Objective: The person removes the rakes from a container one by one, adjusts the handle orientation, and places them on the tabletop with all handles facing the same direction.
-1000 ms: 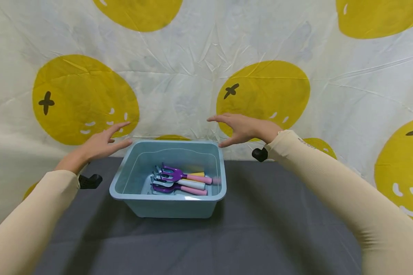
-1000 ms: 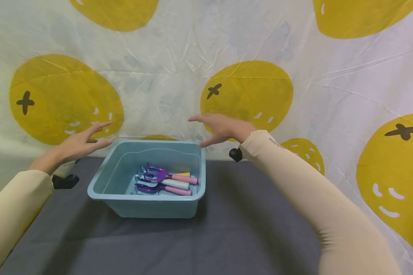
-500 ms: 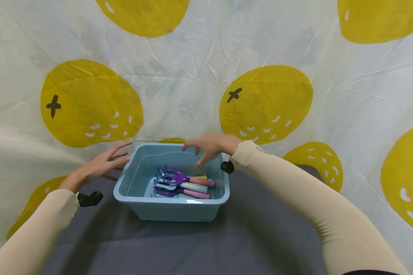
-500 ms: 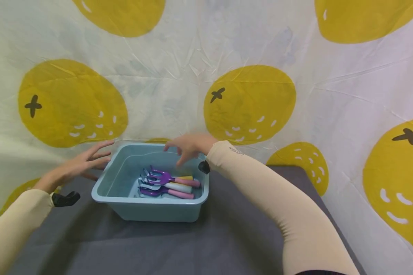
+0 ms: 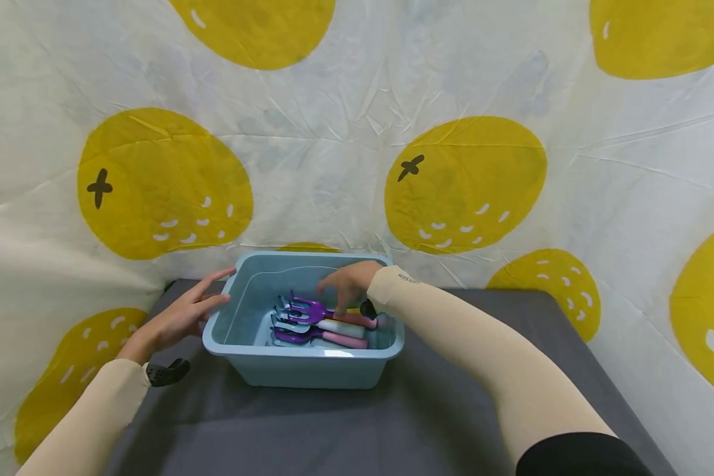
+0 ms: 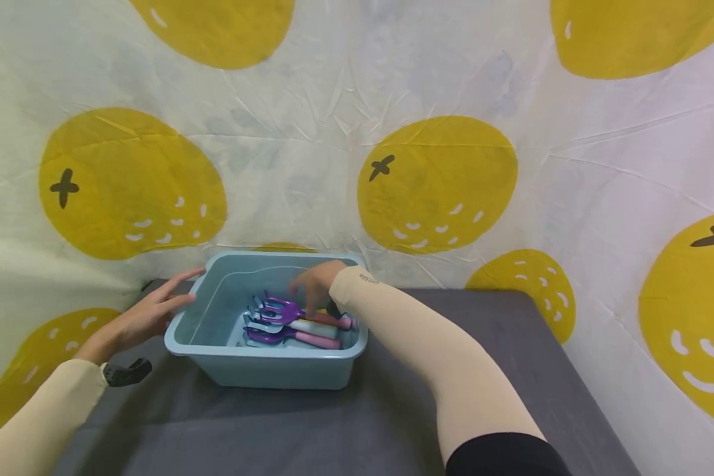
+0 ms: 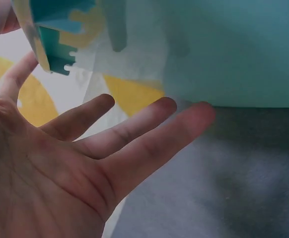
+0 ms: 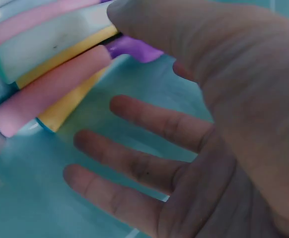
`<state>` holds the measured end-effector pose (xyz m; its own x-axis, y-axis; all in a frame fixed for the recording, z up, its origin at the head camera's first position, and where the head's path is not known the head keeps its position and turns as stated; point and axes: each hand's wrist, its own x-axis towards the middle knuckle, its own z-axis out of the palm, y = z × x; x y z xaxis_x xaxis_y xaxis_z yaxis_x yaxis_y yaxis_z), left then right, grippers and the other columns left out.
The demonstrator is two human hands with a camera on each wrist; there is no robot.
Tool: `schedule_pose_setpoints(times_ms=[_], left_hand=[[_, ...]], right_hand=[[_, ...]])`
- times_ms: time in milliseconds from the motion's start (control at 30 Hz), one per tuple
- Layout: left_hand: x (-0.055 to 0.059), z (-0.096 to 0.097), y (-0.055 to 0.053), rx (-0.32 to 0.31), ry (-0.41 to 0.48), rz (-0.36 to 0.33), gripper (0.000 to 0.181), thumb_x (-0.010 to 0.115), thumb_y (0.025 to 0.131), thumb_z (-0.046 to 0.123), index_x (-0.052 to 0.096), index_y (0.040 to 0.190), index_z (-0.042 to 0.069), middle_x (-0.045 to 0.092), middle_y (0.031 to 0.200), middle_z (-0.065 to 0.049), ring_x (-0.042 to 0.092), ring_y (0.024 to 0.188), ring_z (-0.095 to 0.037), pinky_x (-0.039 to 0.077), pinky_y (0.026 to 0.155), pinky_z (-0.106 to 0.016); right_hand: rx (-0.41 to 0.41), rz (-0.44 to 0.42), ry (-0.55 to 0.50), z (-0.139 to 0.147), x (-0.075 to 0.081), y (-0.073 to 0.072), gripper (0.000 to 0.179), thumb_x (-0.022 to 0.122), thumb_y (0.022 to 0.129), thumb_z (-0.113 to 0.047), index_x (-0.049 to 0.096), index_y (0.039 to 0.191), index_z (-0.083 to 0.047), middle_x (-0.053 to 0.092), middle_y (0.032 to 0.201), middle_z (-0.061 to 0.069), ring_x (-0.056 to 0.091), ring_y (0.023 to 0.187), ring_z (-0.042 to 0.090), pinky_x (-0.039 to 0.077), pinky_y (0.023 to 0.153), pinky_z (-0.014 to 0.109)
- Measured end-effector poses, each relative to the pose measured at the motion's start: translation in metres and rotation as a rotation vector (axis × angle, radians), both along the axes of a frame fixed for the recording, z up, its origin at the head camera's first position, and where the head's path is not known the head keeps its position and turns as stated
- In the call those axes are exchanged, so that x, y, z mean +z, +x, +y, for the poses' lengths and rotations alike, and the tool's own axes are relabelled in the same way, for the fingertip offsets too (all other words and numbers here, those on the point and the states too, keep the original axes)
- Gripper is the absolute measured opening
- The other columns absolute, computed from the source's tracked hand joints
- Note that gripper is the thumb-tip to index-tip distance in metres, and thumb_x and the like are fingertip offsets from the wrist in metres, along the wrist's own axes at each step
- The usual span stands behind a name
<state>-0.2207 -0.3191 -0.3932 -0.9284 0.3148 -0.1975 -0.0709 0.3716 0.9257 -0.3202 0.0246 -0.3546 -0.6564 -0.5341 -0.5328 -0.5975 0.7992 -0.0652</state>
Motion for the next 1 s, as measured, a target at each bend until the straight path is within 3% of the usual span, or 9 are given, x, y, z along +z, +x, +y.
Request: schedule_pose_setpoints(times_ms=[233, 333, 467, 767, 1000], left_hand=[[-0.010, 0.002, 0.006, 0.038, 0.087, -0.011, 0.069, 0.051, 0.107, 0.040, 0.014, 0.165, 0.031, 0.045, 0.134, -0.035, 0.068, 0.078, -0.032, 0.059, 0.075, -0.056], [-0.015, 0.002, 0.008, 0.022, 0.125, 0.004, 0.066, 0.048, 0.109, 0.038, 0.014, 0.165, 0.031, 0.037, 0.144, -0.033, 0.067, 0.091, -0.031, 0.058, 0.080, -0.055], [-0.020, 0.003, 0.009, -0.013, 0.188, 0.024, 0.063, 0.044, 0.111, 0.034, 0.012, 0.165, 0.031, 0.015, 0.162, -0.024, 0.057, 0.117, -0.036, 0.055, 0.090, -0.055], [-0.024, 0.004, 0.008, -0.013, 0.224, 0.013, 0.061, 0.041, 0.111, 0.035, 0.010, 0.165, 0.033, 0.012, 0.164, -0.023, 0.045, 0.127, -0.051, 0.053, 0.091, -0.057], [-0.029, 0.002, 0.009, -0.001, 0.230, 0.000, 0.062, 0.041, 0.111, 0.037, 0.009, 0.165, 0.034, 0.011, 0.165, -0.022, 0.039, 0.131, -0.054, 0.053, 0.090, -0.056]], right_hand=[[-0.024, 0.019, 0.010, -0.001, -0.023, -0.002, 0.050, 0.079, 0.089, -0.036, 0.061, 0.136, -0.042, 0.060, 0.133, -0.008, 0.053, 0.108, 0.023, 0.050, 0.085, 0.041], [-0.004, 0.037, 0.004, -0.002, -0.029, -0.002, 0.035, 0.075, 0.093, -0.029, 0.068, 0.126, -0.038, 0.064, 0.116, -0.008, 0.056, 0.099, 0.022, 0.051, 0.075, 0.038], [0.031, 0.044, -0.016, -0.004, -0.037, -0.004, 0.022, 0.070, 0.096, -0.020, 0.073, 0.114, -0.033, 0.065, 0.100, -0.006, 0.060, 0.088, 0.020, 0.052, 0.068, 0.036], [0.026, -0.011, -0.061, -0.007, -0.044, -0.011, 0.012, 0.072, 0.096, -0.016, 0.074, 0.103, -0.026, 0.067, 0.086, -0.001, 0.063, 0.068, 0.017, 0.052, 0.057, 0.030], [0.048, -0.007, -0.076, -0.011, -0.051, -0.011, 0.011, 0.075, 0.094, -0.016, 0.075, 0.105, -0.020, 0.068, 0.079, 0.000, 0.066, 0.067, 0.018, 0.052, 0.055, 0.029]])
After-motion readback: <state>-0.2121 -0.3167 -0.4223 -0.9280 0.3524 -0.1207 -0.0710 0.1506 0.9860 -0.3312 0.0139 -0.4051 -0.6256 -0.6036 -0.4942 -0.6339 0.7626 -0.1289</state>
